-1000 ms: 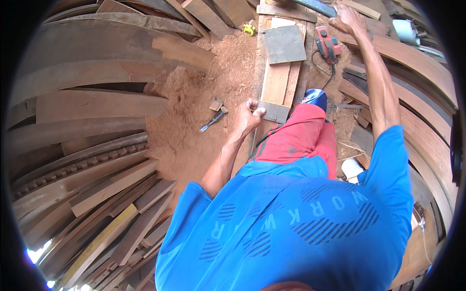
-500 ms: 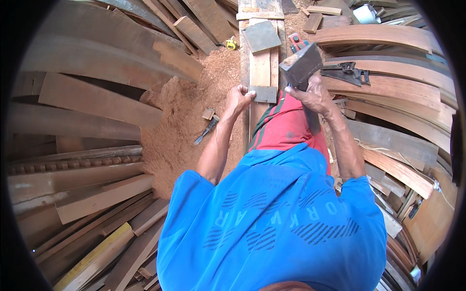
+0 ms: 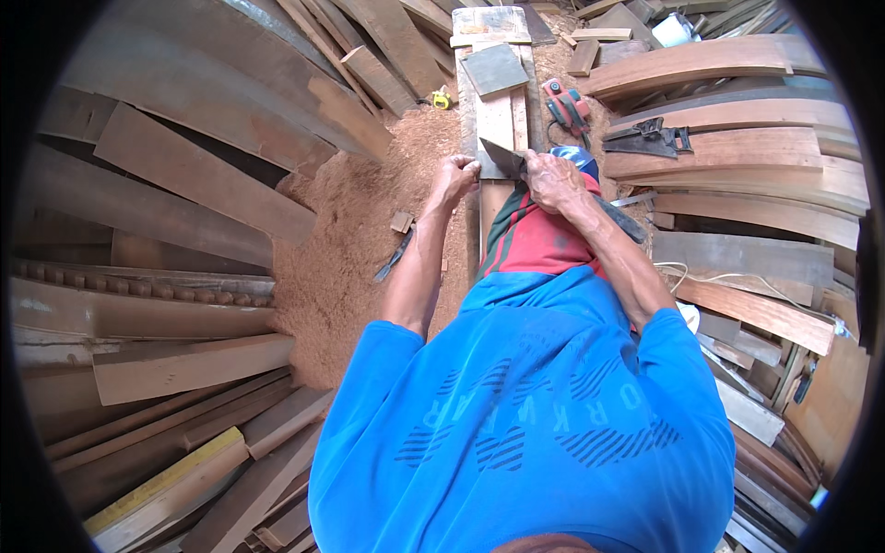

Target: The person sharpens a chisel using a sharpening stone and a hammer. They repeatedly rub the chisel blade on the stone and tap it with the hammer to refine the edge. The person also handles a metal ruler and a small wooden block during the process.

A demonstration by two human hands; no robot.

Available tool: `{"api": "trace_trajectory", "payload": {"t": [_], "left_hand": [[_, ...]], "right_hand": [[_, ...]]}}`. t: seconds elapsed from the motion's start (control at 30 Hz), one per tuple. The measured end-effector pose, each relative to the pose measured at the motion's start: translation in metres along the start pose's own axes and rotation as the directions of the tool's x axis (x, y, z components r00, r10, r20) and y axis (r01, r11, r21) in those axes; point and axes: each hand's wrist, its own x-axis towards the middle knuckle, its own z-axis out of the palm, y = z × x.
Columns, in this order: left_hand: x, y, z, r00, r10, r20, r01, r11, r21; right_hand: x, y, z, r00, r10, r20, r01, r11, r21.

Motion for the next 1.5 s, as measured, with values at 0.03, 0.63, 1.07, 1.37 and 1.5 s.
{"api": "trace_trajectory", "payload": {"t": [0.03,0.63,1.07,1.37,1.5], "left_hand": [[0.000,-0.001,0.000,1.000,0.005,-0.004,-0.005,1.000,0.030],[-0.019,0.003,0.001,0.997,0.072,0.015,-0.071,0.995,-0.076],[0.004,0.013,-0.003,0.997,0.048,-0.054,-0.067,0.888,-0.456],[-0.005,0.026,-0.018,0.999,0.038,0.002,-0.034,0.922,-0.387],[-0.017,0.022,0.005,0.993,0.074,0.090,-0.048,0.965,-0.259]], "right_hand": [[0.001,-0.001,0.001,1.000,0.004,0.018,-0.004,1.000,-0.005],[-0.015,-0.004,-0.010,0.995,0.102,-0.002,-0.099,0.977,0.188],[0.044,0.055,-0.003,0.967,0.153,-0.205,-0.056,0.910,0.412],[0.044,0.037,-0.028,0.959,0.280,0.052,-0.230,0.656,0.719],[0.026,0.031,-0.033,0.960,0.236,0.151,-0.268,0.615,0.741]]}}
